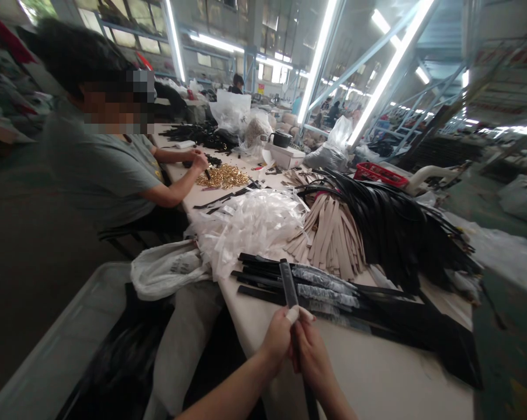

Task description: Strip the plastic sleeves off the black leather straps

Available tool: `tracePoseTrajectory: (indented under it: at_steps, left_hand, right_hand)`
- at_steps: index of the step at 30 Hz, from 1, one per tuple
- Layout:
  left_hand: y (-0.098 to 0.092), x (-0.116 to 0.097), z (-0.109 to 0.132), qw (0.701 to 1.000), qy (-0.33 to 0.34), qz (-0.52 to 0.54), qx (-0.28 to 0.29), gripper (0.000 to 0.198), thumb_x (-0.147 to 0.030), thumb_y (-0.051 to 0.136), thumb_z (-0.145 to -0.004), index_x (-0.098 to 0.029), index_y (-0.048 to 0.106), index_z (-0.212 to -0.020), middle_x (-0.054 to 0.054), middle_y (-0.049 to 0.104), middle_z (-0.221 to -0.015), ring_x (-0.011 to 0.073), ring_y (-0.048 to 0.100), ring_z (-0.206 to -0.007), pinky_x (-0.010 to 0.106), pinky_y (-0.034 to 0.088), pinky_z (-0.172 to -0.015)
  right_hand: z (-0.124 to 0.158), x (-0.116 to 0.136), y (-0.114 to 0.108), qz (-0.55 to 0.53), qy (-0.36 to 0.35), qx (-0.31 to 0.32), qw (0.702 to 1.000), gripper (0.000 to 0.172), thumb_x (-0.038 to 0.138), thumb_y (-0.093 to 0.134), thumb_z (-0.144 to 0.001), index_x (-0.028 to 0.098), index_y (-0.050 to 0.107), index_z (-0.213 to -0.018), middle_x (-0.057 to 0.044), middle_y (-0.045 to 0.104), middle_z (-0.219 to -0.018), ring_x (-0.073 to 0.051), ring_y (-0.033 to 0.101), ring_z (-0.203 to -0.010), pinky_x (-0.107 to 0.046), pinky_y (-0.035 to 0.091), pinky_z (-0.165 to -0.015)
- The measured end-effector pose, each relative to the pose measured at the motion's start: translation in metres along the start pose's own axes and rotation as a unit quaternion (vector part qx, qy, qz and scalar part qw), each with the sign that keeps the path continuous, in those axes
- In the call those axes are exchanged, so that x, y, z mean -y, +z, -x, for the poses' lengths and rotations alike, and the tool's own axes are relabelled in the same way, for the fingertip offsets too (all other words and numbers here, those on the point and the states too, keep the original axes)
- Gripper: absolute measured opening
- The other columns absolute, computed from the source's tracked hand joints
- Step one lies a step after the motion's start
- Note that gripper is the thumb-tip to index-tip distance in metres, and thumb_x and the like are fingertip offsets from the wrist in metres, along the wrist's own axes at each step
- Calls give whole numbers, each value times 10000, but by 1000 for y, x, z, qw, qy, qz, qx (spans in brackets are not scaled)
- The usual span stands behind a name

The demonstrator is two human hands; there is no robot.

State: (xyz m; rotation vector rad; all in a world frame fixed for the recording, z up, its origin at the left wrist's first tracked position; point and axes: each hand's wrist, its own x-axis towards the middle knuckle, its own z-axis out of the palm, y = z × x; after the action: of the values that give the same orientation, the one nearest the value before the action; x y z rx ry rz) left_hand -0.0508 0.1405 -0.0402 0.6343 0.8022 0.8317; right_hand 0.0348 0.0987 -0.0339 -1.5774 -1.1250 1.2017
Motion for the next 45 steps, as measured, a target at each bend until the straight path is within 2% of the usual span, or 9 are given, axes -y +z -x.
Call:
tracePoseTrajectory:
  at_steps: [3,9,16,20,23,26,30,37,45]
  left_hand:
    - [-6,-5,-4,1000,-18,-10,9,354,-417,602,-834,-133,670,-1034,-16,594,-554,90,429,-332,217,283,-379]
    - [-8,-53,-35,994,65,91,-2,430,-488,561,-879,-180,596,-1177,89,726,-887,207,699,-728,310,523,-668]
    - [4,-14,-26,995,71,44,-56,291,-438,645,-793,-150,622,-826,77,703,-827,194,678,-664,293,495,-626]
    - [-8,-26,-23,990,112,48,-72,292,-466,570,-861,-179,613,-894,-2,641,-685,142,623,-621,254,467,-633]
    - [-8,-39,-22,991,125,28,-31,290,-453,582,-869,-167,615,-840,-12,604,-610,126,566,-527,244,432,-567]
    - [1,-39,-21,993,119,8,4,362,-503,555,-884,-156,615,-802,6,599,-564,136,550,-477,247,397,-506]
    - [6,-30,-21,992,125,3,-13,442,-593,511,-884,-165,593,-808,17,616,-572,149,567,-471,257,422,-496]
    - [-11,-16,-15,995,89,-14,41,337,-476,606,-842,-153,645,-930,61,681,-753,174,647,-606,283,497,-586]
    - [-11,-19,-10,994,40,-44,91,371,-503,611,-833,-155,634,-960,43,651,-724,157,620,-531,262,468,-495]
  right_hand:
    - [0,-3,2,-11,2,0,1000,497,635,398,-941,190,533,-768,39,518,-499,-91,449,-371,-186,328,-347]
    - [6,-13,4,-16,47,35,998,479,642,361,-948,196,524,-882,53,545,-506,-78,405,-315,-167,283,-301]
    - [-2,-6,1,65,-12,35,997,516,628,355,-951,185,564,-788,7,580,-552,-132,530,-439,-228,410,-419]
    - [-14,25,-26,122,-52,14,991,447,597,510,-904,183,647,-805,-52,685,-718,-191,637,-640,-276,500,-583]
    - [-43,64,-42,175,-123,-32,976,462,560,488,-924,175,657,-1116,-98,735,-958,-234,680,-831,-325,538,-720]
    - [-81,98,-41,199,-159,9,967,403,498,562,-896,183,709,-1100,-71,758,-957,-227,690,-844,-323,529,-766]
    - [-117,117,-28,224,-193,45,954,243,394,680,-808,182,770,-729,-25,726,-679,-190,646,-671,-284,480,-663]
    - [-136,145,-35,168,-222,-39,960,352,459,616,-851,134,752,-861,-27,675,-581,-132,575,-472,-229,421,-470]
    - [-138,190,-83,82,-252,-171,949,416,505,655,-835,108,730,-933,-5,633,-525,-95,545,-413,-180,385,-399]
